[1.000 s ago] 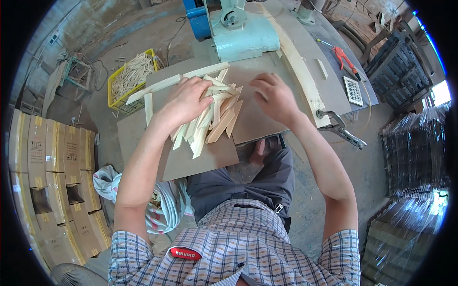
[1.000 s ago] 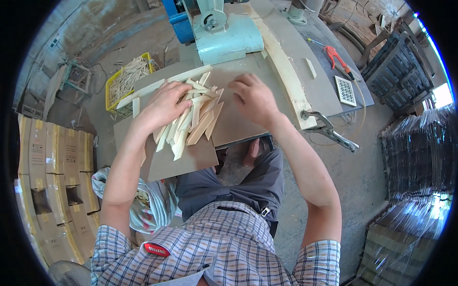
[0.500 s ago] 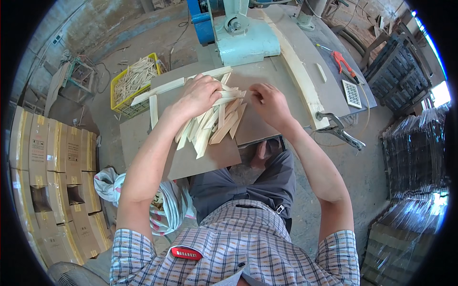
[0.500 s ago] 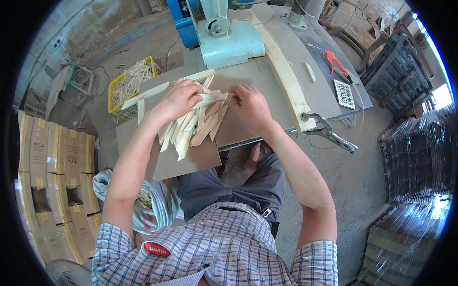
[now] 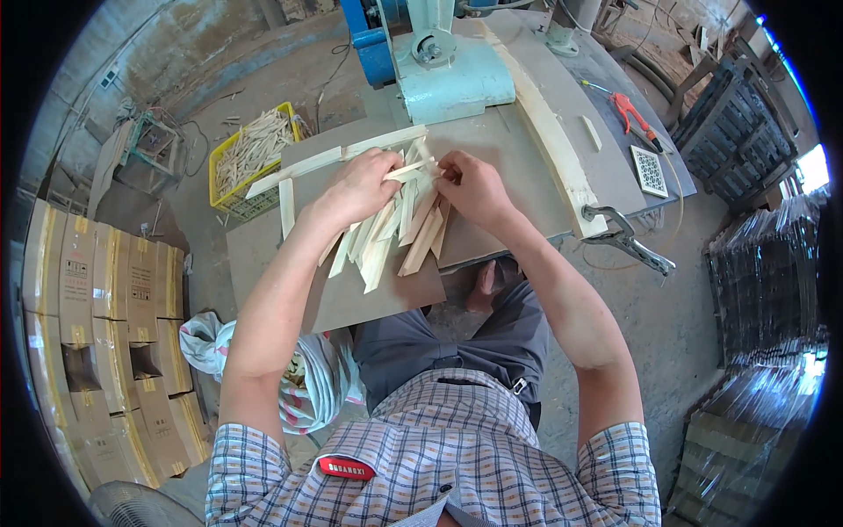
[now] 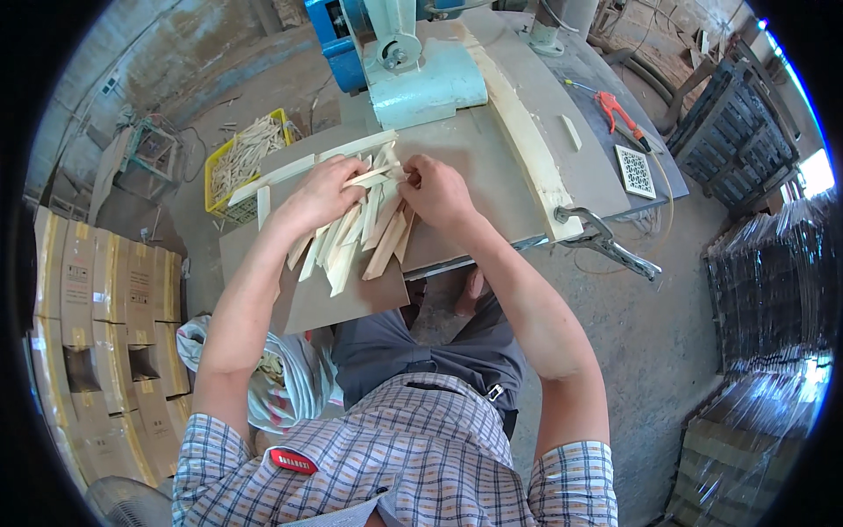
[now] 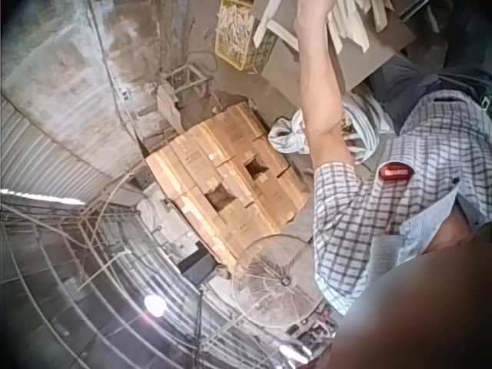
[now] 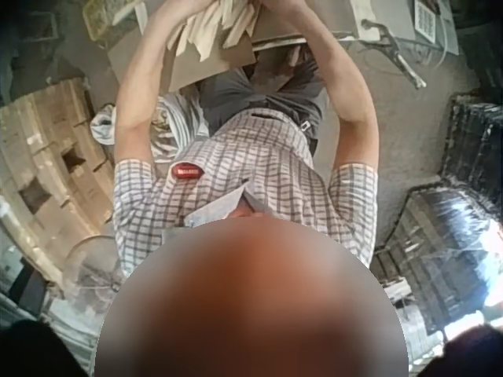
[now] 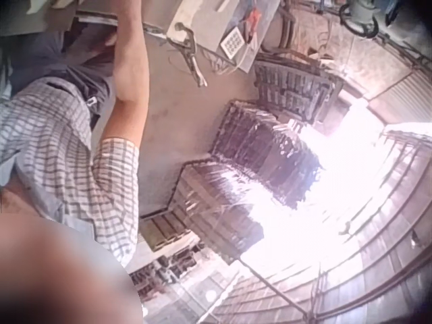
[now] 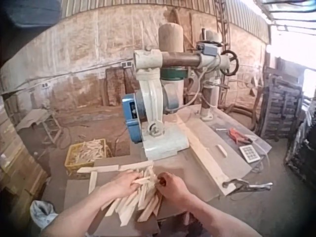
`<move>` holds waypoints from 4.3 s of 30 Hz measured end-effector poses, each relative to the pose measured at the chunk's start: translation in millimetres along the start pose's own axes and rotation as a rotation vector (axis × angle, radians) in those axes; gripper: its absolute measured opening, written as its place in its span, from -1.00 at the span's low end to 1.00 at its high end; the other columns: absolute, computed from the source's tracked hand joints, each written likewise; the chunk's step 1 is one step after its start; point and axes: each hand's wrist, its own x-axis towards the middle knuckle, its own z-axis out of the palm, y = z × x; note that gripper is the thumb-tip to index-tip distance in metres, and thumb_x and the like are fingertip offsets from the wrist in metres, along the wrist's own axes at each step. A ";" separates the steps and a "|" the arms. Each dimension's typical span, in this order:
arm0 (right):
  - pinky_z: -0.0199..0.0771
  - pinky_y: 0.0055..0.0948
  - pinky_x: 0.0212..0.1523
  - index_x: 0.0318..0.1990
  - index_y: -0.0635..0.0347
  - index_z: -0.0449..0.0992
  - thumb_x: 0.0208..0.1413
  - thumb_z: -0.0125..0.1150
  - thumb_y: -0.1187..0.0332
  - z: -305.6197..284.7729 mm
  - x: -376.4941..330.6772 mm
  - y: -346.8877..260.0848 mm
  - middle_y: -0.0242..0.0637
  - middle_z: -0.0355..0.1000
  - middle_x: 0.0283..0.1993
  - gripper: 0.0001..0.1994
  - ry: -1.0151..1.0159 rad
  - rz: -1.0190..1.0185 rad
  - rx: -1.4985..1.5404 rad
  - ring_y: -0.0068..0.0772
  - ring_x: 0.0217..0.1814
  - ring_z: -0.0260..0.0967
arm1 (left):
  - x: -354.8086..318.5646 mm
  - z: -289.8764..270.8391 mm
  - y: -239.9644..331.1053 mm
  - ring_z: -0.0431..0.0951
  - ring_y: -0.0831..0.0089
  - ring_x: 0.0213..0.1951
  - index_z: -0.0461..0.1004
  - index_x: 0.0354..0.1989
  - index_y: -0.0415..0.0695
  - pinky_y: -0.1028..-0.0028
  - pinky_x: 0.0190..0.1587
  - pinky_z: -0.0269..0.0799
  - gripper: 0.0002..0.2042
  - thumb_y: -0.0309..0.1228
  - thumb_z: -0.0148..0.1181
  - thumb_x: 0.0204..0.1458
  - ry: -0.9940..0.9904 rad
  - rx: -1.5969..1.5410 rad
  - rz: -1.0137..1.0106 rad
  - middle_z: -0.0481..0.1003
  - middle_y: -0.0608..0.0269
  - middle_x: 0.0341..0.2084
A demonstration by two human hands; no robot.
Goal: Fitting and assembling small wooden slats into a decorative lattice frame.
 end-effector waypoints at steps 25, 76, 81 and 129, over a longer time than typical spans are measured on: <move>0.60 -0.06 0.12 -0.01 0.11 0.65 0.17 0.24 0.31 -22.0 -28.0 17.3 -0.09 0.57 0.03 -0.74 0.273 0.088 -0.609 0.02 0.18 0.53 | 30.8 17.9 47.4 0.70 -0.12 0.02 0.63 0.14 -0.28 0.06 0.15 0.56 -0.59 -0.22 0.15 0.30 0.210 -0.216 -0.200 0.70 -0.21 -0.09; 0.45 -0.12 0.01 -0.21 0.12 0.69 0.23 0.33 0.24 -98.1 -19.5 62.4 -0.25 0.51 -0.06 -0.83 0.379 -0.017 -1.030 -0.14 0.06 0.47 | 102.6 28.6 16.3 0.52 0.71 -0.41 0.55 0.13 -0.20 0.65 -0.46 0.32 -0.76 -0.46 0.24 0.34 -0.441 -0.987 -0.114 0.55 0.43 -0.31; 0.45 -0.10 0.06 -0.19 0.10 0.70 0.23 0.33 0.22 -96.2 32.2 69.3 -0.21 0.53 -0.02 -0.82 0.415 0.003 -0.976 -0.11 0.13 0.48 | 100.3 32.1 25.3 0.58 0.67 -0.36 0.53 0.13 -0.22 0.65 -0.39 0.45 -0.76 -0.49 0.25 0.33 -0.380 -1.035 -0.143 0.56 0.40 -0.31; 0.50 -0.14 0.08 -0.10 0.09 0.64 0.15 0.33 0.39 -94.1 -86.1 32.9 -0.31 0.55 -0.08 -0.83 0.068 -0.401 -0.773 -0.16 0.07 0.50 | -17.9 24.3 67.4 0.70 -0.12 -0.19 0.52 -0.24 -0.25 0.04 -0.08 0.60 -0.79 -0.35 0.26 0.07 0.076 -0.179 -0.029 0.66 -0.13 -0.28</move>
